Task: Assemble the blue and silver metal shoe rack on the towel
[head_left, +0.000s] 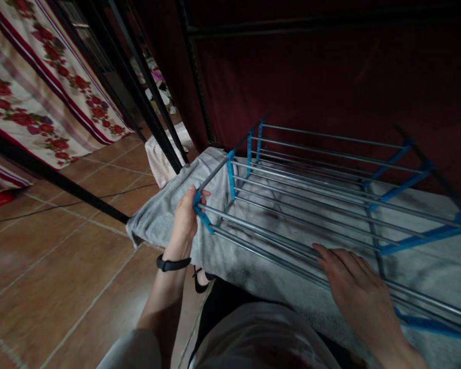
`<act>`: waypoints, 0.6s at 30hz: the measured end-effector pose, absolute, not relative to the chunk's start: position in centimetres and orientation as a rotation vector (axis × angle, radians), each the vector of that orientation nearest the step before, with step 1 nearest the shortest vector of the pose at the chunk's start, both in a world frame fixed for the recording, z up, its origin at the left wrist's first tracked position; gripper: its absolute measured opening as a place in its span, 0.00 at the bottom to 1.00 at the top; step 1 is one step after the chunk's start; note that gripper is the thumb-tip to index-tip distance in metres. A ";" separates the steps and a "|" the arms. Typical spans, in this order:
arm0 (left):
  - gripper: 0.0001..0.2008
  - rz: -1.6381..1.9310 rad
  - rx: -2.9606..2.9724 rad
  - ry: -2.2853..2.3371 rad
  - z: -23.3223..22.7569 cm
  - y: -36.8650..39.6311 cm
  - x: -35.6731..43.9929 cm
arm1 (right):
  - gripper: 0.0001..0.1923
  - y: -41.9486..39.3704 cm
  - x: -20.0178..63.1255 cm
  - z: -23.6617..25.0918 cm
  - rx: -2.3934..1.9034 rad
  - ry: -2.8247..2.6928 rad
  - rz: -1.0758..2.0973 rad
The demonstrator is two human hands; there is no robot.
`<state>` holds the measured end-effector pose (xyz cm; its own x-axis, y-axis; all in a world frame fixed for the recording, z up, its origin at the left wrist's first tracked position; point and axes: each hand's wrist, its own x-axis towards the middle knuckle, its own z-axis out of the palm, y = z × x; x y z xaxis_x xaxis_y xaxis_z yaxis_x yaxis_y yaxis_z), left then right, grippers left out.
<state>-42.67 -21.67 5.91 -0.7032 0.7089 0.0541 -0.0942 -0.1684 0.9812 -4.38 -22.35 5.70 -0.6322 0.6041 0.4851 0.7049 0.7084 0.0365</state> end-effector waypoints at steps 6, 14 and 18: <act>0.20 1.991 0.671 1.610 5.8 -21.3 -42.3 | 0.18 -22.3 -4.1 5.6 -0.990 -2.457 -0.290; 0.18 2.050 0.553 1.548 6.2 -21.4 -41.3 | 0.23 -22.2 -3.2 5.5 -0.975 -2.489 -0.259; 0.18 2.042 0.555 1.535 6.1 -21.3 -41.3 | 0.22 -22.2 -3.2 5.7 -0.967 -2.497 -0.265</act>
<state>-41.35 -21.34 6.12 -0.7801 0.6254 0.0137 -0.1605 -0.2213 0.9619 -3.17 -22.22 5.74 -0.6549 0.5908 0.4712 0.6765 0.7362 0.0173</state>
